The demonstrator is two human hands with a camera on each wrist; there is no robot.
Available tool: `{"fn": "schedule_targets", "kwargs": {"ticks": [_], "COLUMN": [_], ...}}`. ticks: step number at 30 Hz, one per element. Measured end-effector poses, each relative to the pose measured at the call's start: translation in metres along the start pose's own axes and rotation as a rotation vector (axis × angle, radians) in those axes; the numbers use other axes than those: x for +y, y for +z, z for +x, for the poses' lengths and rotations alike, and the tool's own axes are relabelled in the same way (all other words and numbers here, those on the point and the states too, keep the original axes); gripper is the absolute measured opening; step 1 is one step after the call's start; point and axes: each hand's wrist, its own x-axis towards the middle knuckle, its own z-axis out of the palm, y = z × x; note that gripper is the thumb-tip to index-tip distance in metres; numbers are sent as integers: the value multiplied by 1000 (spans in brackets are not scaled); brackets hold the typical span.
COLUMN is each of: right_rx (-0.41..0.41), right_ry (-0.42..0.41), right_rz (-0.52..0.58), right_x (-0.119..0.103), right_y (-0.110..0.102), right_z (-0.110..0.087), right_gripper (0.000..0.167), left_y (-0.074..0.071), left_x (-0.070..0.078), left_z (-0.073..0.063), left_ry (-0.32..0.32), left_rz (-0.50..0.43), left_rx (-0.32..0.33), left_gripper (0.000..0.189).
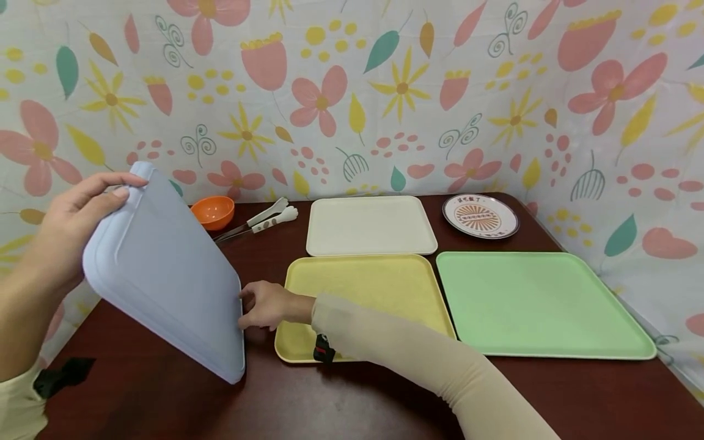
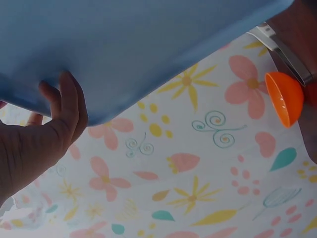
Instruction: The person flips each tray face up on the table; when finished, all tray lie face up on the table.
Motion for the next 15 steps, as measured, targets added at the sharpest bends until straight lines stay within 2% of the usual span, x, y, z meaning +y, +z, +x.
{"fn": "schedule_targets", "kwargs": {"ticks": [4, 6, 10, 15], "right_rx": [12, 30, 100, 182], "right_ry": [-46, -81, -197, -388], "right_rz": [-244, -269, -188, 46], "right_x": [-10, -13, -20, -44], "right_y": [-10, -17, -35, -63], "right_z": [-8, -14, -28, -52], "right_gripper": [60, 60, 56, 46], "left_y": [5, 8, 15, 26], "left_x": [-1, -1, 0, 2], "left_z": [5, 7, 9, 13], "left_ry": [36, 50, 56, 61], "left_rz": [22, 36, 75, 113], "left_rx": [-1, -6, -13, 8], "left_gripper": [26, 26, 28, 30]}}
